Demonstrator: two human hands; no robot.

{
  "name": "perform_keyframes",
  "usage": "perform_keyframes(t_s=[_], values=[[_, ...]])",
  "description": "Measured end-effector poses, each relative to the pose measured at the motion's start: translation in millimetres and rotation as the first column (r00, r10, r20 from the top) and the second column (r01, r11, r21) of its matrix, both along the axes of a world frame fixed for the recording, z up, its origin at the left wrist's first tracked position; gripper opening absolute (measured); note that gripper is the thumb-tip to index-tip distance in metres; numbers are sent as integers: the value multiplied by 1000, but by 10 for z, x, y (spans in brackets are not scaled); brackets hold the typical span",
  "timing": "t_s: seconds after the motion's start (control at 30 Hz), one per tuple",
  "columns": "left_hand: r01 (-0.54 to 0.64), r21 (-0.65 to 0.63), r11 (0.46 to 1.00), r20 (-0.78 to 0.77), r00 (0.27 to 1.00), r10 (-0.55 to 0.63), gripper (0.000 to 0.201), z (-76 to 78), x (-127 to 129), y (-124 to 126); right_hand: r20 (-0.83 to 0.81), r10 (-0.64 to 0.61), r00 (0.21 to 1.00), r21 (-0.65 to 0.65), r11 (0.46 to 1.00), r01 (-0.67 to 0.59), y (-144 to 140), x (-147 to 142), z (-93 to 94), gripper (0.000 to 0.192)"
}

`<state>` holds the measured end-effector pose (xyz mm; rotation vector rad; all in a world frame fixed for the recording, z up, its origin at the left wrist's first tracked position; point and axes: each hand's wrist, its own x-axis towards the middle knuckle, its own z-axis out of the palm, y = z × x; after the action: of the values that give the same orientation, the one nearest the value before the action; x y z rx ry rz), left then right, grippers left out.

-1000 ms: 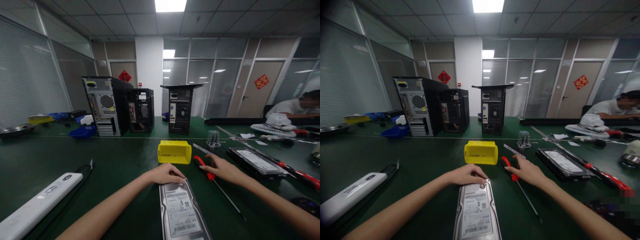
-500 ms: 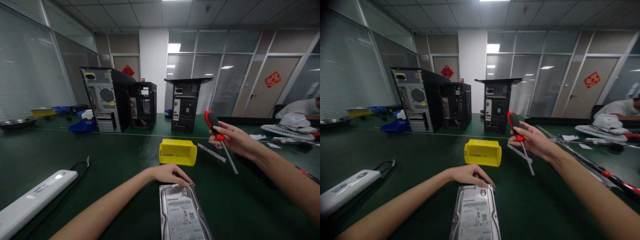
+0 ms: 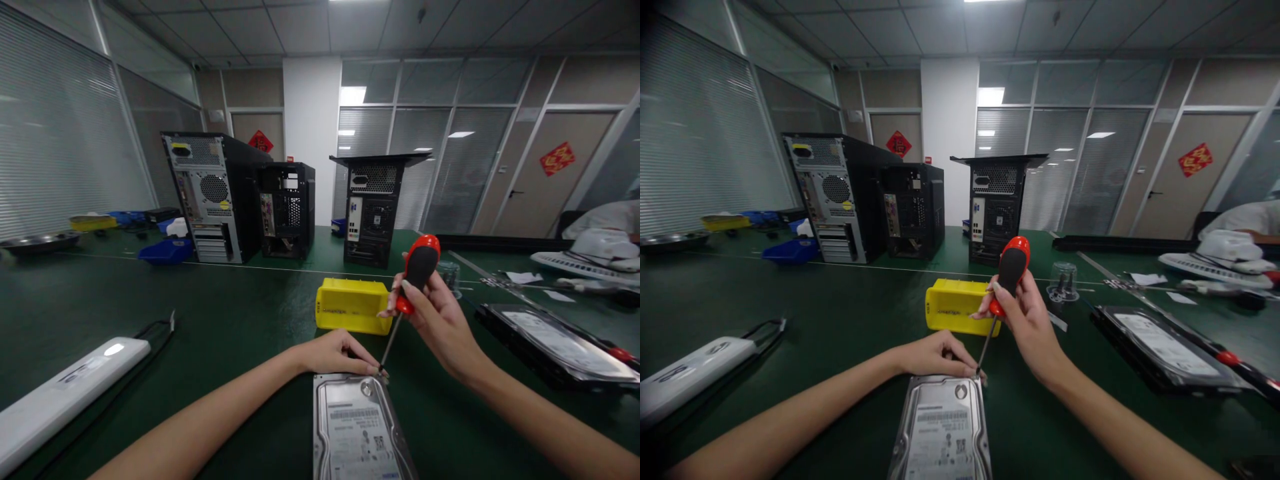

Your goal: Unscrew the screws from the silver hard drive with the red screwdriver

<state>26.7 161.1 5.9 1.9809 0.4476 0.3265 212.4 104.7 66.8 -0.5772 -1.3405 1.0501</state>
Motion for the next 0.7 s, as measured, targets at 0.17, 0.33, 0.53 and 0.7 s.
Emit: perform_keyframes(t_s=[0.17,0.33,0.53,0.7], values=[[-8,-3,1000,21,1000,8,30,7,10,-25,23,22,999,11,1000,-23,1,21,-25,13],[-16,13,1000,11,1000,16,30,7,12,-26,-7,-3,1000,23,1000,3,3,23,-14,12],[8,47,999,33,999,-10,28,-26,2,-9,-9,-20,1000,43,999,20,-4,12,41,11],[22,47,999,19,1000,-23,30,-25,-2,-6,24,-6,1000,6,1000,6,-34,7,4,15]])
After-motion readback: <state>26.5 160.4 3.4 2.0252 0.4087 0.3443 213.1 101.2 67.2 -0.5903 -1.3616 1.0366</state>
